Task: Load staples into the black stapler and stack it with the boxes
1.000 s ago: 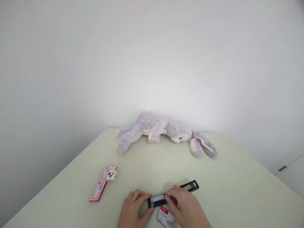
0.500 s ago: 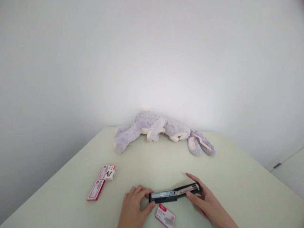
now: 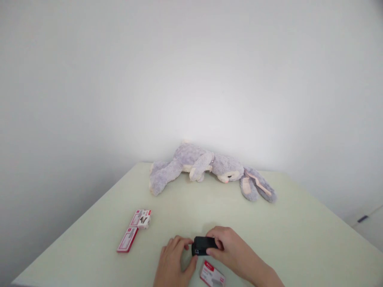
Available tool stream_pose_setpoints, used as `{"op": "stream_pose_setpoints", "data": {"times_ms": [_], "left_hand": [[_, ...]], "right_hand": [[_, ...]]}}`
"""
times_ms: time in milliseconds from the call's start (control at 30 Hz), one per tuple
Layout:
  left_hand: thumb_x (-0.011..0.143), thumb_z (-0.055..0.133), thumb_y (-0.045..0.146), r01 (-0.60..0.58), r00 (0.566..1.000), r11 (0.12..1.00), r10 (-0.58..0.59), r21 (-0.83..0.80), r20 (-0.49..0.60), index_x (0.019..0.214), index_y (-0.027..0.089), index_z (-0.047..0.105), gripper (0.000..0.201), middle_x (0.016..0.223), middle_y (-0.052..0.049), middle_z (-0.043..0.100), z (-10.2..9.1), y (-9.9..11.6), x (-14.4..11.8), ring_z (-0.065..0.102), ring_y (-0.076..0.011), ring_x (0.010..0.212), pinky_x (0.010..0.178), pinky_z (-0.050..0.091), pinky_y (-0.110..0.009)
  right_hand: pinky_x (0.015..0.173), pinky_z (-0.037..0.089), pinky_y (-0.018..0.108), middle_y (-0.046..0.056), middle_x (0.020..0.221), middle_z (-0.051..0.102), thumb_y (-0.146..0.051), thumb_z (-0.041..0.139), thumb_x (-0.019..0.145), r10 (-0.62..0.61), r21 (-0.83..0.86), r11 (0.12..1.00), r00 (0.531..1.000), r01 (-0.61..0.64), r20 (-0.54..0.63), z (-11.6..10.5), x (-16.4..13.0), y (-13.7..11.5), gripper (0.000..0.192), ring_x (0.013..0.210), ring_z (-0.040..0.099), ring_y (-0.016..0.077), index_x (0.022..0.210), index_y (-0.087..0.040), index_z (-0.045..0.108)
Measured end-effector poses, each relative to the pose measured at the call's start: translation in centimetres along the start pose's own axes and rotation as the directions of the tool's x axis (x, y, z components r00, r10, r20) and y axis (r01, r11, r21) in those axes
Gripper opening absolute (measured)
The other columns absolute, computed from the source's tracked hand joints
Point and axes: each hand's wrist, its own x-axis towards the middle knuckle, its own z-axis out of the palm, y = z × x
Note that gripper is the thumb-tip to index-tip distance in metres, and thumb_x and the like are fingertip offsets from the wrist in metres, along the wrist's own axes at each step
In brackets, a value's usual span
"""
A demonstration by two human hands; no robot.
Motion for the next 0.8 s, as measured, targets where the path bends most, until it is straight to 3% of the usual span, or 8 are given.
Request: {"op": "stream_pose_setpoints", "data": {"times_ms": [100, 167, 233, 300, 400, 500, 667, 800], "left_hand": [[0.087, 0.060, 0.020, -0.179, 0.981, 0.984, 0.177, 0.020, 0.085, 0.100, 0.031, 0.074, 0.022, 0.108, -0.005, 0.073, 1.2, 0.8, -0.3, 0.062, -0.0277, 0.105, 0.092, 0.046, -0.043], [0.088, 0.060, 0.017, -0.324, 0.922, 0.945, 0.325, -0.040, 0.212, 0.098, 0.039, 0.076, 0.029, 0.115, -0.001, 0.074, 1.8, 1.8, -0.1, 0.059, -0.0292, 0.118, 0.102, 0.045, -0.045], [0.088, 0.058, 0.014, -0.361, 0.873, 0.928, 0.372, -0.094, 0.316, 0.106, 0.045, 0.075, 0.040, 0.121, 0.001, 0.073, 1.7, 2.6, 0.3, 0.058, -0.0293, 0.123, 0.104, 0.044, -0.045], [0.081, 0.061, 0.011, -0.292, 0.885, 0.954, 0.295, -0.066, 0.360, 0.121, 0.046, 0.070, 0.054, 0.123, -0.001, 0.071, 0.7, 2.6, 0.5, 0.061, -0.0296, 0.118, 0.098, 0.048, -0.042], [0.073, 0.063, 0.013, -0.111, 0.959, 0.993, 0.097, 0.040, 0.265, 0.134, 0.040, 0.064, 0.067, 0.122, -0.006, 0.067, -1.8, 0.9, 0.4, 0.063, -0.0286, 0.112, 0.096, 0.050, -0.039], [0.075, 0.067, 0.020, -0.027, 0.977, 0.999, 0.030, -0.017, 0.210, 0.139, 0.037, 0.060, 0.067, 0.121, -0.006, 0.066, -3.4, -0.9, 0.2, 0.064, -0.0256, 0.110, 0.099, 0.049, -0.036], [0.072, 0.072, 0.020, -0.018, 0.973, 0.991, 0.047, -0.131, 0.224, 0.133, 0.037, 0.065, 0.063, 0.109, -0.002, 0.070, -2.3, -0.5, 0.9, 0.065, -0.0239, 0.103, 0.092, 0.050, -0.033], [0.071, 0.077, 0.023, -0.039, 0.980, 0.987, 0.069, -0.159, 0.188, 0.128, 0.035, 0.068, 0.059, 0.108, -0.002, 0.071, -0.8, 0.8, 1.2, 0.065, -0.0232, 0.100, 0.088, 0.051, -0.031]], "right_hand": [[0.067, 0.035, 0.023, -0.003, 0.084, 0.066, -0.020, 0.072, 0.076, 0.011, -0.034, 0.999, 0.999, -0.012, -0.040, -0.4, 0.2, 0.3, 0.011, 0.075, 0.057, 0.0145, 0.086, -0.024, 0.072], [0.066, 0.034, 0.024, -0.003, 0.082, 0.065, -0.023, 0.072, 0.075, 0.061, -0.050, 0.996, 0.992, -0.067, -0.111, -0.3, 0.5, 0.9, 0.010, 0.074, 0.056, 0.0146, 0.084, -0.023, 0.069], [0.061, 0.032, 0.024, -0.005, 0.071, 0.059, -0.028, 0.069, 0.079, 0.129, 0.003, 0.991, 0.978, -0.130, -0.163, -0.2, 0.7, 2.1, 0.009, 0.066, 0.052, 0.0138, 0.086, -0.022, 0.067], [0.058, 0.030, 0.024, -0.008, 0.062, 0.049, -0.034, 0.065, 0.085, 0.191, 0.111, 0.979, 0.963, -0.172, -0.190, 0.0, 0.5, 3.6, 0.016, 0.060, 0.046, 0.0129, 0.093, -0.021, 0.068], [0.055, 0.031, 0.024, -0.010, 0.059, 0.038, -0.046, 0.066, 0.087, 0.267, 0.277, 0.939, 0.940, -0.204, -0.211, 0.6, -0.8, 5.5, 0.034, 0.057, 0.042, 0.0124, 0.105, -0.018, 0.071], [0.044, 0.033, 0.023, -0.010, 0.062, 0.035, -0.059, 0.062, 0.089, 0.363, 0.439, 0.860, 0.916, -0.259, -0.172, 2.1, -2.4, 6.0, 0.054, 0.049, 0.041, 0.0113, 0.119, -0.014, 0.067], [0.035, 0.043, 0.023, -0.009, 0.066, 0.040, -0.067, 0.057, 0.091, 0.358, 0.622, 0.751, 0.929, -0.223, -0.099, 6.3, -2.5, 4.0, 0.072, 0.042, 0.046, 0.0108, 0.138, -0.013, 0.057], [0.035, 0.046, 0.023, -0.007, 0.068, 0.044, -0.069, 0.055, 0.091, 0.377, 0.660, 0.724, 0.916, -0.200, -0.136, 8.3, -1.5, 2.7, 0.074, 0.044, 0.048, 0.0105, 0.140, -0.013, 0.057]]}}
